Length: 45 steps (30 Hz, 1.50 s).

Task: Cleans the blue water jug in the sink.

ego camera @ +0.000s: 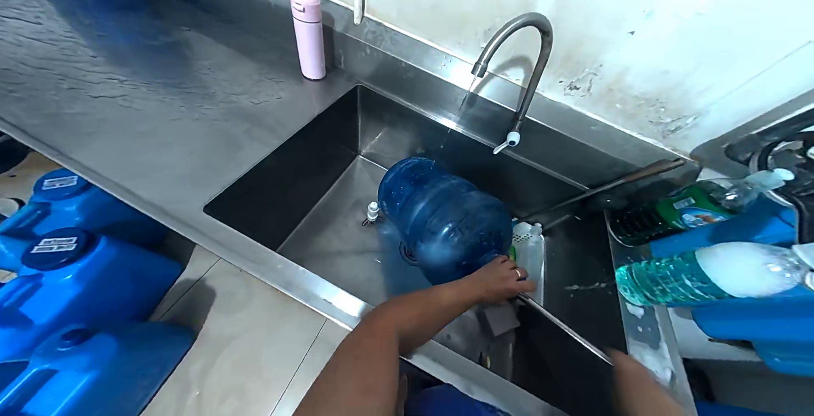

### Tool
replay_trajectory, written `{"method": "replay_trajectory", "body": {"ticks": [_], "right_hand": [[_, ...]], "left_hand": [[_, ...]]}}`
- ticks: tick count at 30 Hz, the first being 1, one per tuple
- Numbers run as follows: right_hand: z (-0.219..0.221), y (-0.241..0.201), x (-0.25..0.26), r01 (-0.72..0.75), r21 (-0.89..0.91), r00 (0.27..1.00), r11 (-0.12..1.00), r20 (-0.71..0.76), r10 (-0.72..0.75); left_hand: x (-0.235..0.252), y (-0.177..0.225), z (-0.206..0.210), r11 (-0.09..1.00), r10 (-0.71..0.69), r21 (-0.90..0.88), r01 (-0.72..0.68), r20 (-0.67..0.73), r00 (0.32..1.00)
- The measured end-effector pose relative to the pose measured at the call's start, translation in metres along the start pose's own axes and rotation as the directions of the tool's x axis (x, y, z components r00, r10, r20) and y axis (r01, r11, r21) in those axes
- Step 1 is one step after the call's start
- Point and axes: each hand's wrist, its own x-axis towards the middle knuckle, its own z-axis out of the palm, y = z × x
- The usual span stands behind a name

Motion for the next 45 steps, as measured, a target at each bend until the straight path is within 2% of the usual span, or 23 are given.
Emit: {"method": "replay_trajectory", "body": {"ticks": [2, 5, 7, 9, 13, 15, 17, 18, 21, 22, 23, 26, 27, 29, 31, 32, 34, 35, 37, 39, 40, 43, 45], "right_hand": [[0.008, -0.094, 0.042, 0.000, 0.244, 0.992, 0.970, 0.121, -0.031], [0.023, -0.120, 0.071, -0.312, 0.775, 0.798, 0.549, 0.528, -0.291], [0.020, -0.109, 0.073, -0.236, 0.659, 0.811, 0.714, 0.538, -0.228], [0.000, -0.096, 0.079, -0.064, 0.350, 0.873, 0.935, 0.473, -0.117], [-0.009, -0.103, 0.058, -0.195, 0.585, 0.892, 0.787, 0.439, -0.105], [0.010, -0.122, 0.049, -0.244, 0.614, 0.884, 0.750, 0.458, -0.088], [0.011, -0.113, 0.054, -0.129, 0.385, 0.905, 0.914, 0.421, -0.050], [0.006, -0.101, 0.059, -0.086, 0.331, 0.906, 0.940, 0.419, -0.065], [0.006, -0.090, 0.061, -0.136, 0.564, 0.900, 0.814, 0.414, -0.136], [0.013, -0.098, 0.057, -0.229, 0.669, 0.882, 0.707, 0.449, -0.140], [0.020, -0.105, 0.055, -0.277, 0.696, 0.872, 0.662, 0.472, -0.131], [0.015, -0.087, 0.059, -0.076, 0.392, 0.899, 0.917, 0.424, -0.107], [0.007, -0.075, 0.064, -0.029, 0.363, 0.901, 0.931, 0.412, -0.133], [0.003, -0.064, 0.067, -0.032, 0.518, 0.908, 0.855, 0.373, -0.192], [0.013, -0.076, 0.059, -0.206, 0.733, 0.879, 0.649, 0.429, -0.206], [0.020, -0.079, 0.059, -0.220, 0.722, 0.872, 0.656, 0.447, -0.198], [0.019, -0.064, 0.061, -0.070, 0.477, 0.887, 0.876, 0.431, -0.163], [0.012, -0.053, 0.066, -0.004, 0.387, 0.896, 0.922, 0.411, -0.168], [0.005, -0.038, 0.065, 0.017, 0.506, 0.898, 0.862, 0.372, -0.236], [0.014, -0.056, 0.054, -0.173, 0.785, 0.872, 0.595, 0.403, -0.278], [0.018, -0.068, 0.053, -0.217, 0.804, 0.858, 0.553, 0.427, -0.286], [0.019, -0.065, 0.068, 0.080, 0.346, 0.926, 0.935, 0.322, -0.198], [0.001, -0.045, 0.058, 0.118, 0.190, 0.930, 0.975, 0.325, -0.175]], "left_hand": [[-0.009, 0.006, -0.008, 0.992, -0.113, -0.042, 0.116, 0.068, 0.991], [-0.008, 0.002, -0.028, 0.984, -0.160, -0.015, 0.176, 0.338, 0.927], [0.018, 0.002, -0.052, 0.987, -0.149, 0.059, 0.151, 0.706, 0.693], [0.028, 0.008, -0.061, 0.986, -0.154, 0.092, 0.142, 0.841, 0.519], [-0.008, -0.001, -0.031, 0.980, -0.126, -0.116, 0.164, 0.281, 0.952], [0.003, -0.005, -0.035, 0.985, -0.098, -0.078, 0.156, 0.489, 0.866], [0.017, -0.001, -0.044, 0.989, -0.083, -0.020, 0.150, 0.753, 0.653], [0.017, 0.002, -0.045, 0.984, -0.097, -0.017, 0.176, 0.779, 0.619], [-0.005, -0.001, -0.023, 0.975, -0.123, -0.129, 0.182, 0.371, 0.920], [-0.004, -0.005, -0.015, 0.985, -0.102, -0.110, 0.135, 0.266, 0.959], [0.001, -0.007, -0.016, 0.989, -0.084, -0.086, 0.122, 0.356, 0.931], [0.019, 0.004, -0.033, 0.990, -0.069, -0.035, 0.139, 0.736, 0.674], [0.017, 0.009, -0.034, 0.983, -0.102, -0.034, 0.182, 0.722, 0.685], [0.003, 0.012, -0.019, 0.975, -0.150, -0.099, 0.200, 0.374, 0.915], [0.000, 0.006, 0.006, 0.993, -0.108, -0.046, 0.108, 0.018, 0.994], [0.001, 0.004, 0.004, 0.995, -0.098, -0.023, 0.102, 0.141, 0.985], [0.017, 0.010, -0.017, 0.986, -0.136, 0.007, 0.165, 0.604, 0.785], [0.022, 0.013, -0.026, 0.976, -0.172, 0.025, 0.216, 0.693, 0.700], [0.019, 0.019, -0.029, 0.945, -0.261, -0.015, 0.325, 0.564, 0.784], [0.014, 0.016, -0.017, 0.949, -0.280, -0.064, 0.310, 0.286, 0.917], [0.016, 0.015, -0.016, 0.960, -0.255, -0.031, 0.280, 0.325, 0.911], [0.023, 0.018, -0.033, 0.974, -0.219, 0.095, 0.208, 0.649, 0.728], [0.021, 0.021, -0.049, 0.955, -0.279, 0.095, 0.282, 0.619, 0.734]]}}
